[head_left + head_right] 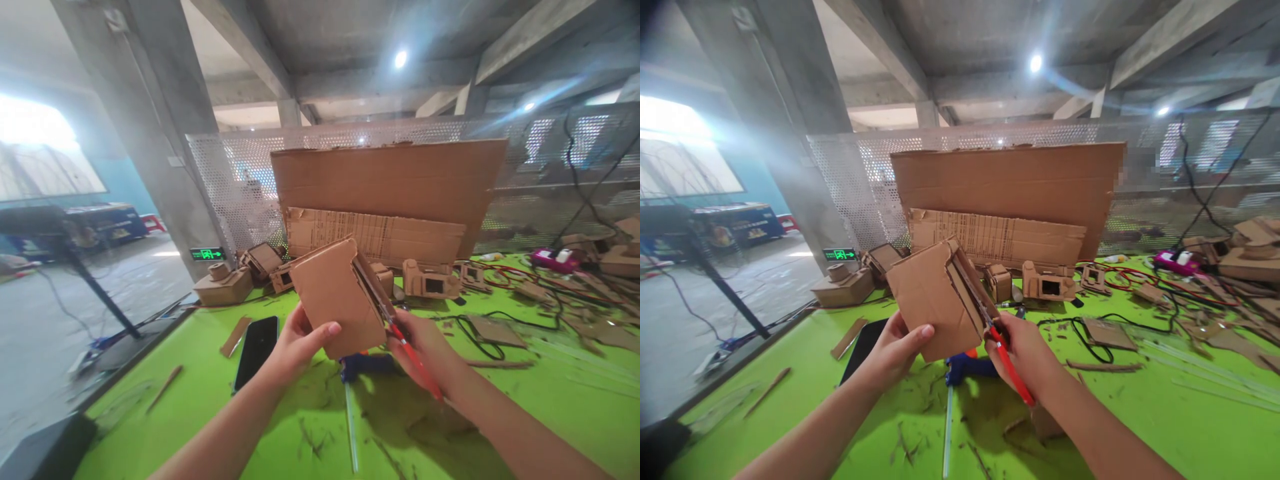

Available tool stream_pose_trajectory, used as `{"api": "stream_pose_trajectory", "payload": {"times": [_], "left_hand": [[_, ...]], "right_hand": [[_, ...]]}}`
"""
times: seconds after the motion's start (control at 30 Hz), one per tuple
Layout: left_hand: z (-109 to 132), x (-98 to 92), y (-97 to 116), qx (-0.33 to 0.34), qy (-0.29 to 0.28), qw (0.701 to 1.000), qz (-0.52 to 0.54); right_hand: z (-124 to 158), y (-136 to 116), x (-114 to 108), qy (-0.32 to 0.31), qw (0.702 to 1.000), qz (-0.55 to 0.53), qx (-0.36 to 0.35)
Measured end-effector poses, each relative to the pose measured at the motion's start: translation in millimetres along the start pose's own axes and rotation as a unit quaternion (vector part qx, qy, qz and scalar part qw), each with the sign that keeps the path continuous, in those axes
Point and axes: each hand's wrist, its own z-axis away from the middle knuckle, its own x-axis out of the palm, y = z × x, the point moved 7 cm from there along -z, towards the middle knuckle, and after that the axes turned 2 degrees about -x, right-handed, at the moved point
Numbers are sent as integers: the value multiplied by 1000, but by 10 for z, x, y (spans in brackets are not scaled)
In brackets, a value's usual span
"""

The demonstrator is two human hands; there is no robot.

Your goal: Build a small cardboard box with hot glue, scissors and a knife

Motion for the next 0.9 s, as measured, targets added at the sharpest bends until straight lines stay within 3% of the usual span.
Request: {"api": "stream_pose_trajectory", "payload": {"times": [0.2,0.4,0.57,0.73,0.9], "left_hand": [[0,2,-4,3,-6,1000,7],[13,21,4,-5,-8,1000,17],[21,31,-5,-2,-1,1000,28],[31,46,3,4,3,1000,29],[27,72,121,19,12,998,60]], "right_hand": [[-51,120,55,25,999,-28,24],[-38,54,97,-3,1000,-18,-13],[-27,50,45,20,999,22,-13],[11,-80,-16,-13,996,76,-34],[42,-123,-82,3,995,90,-36]]}}
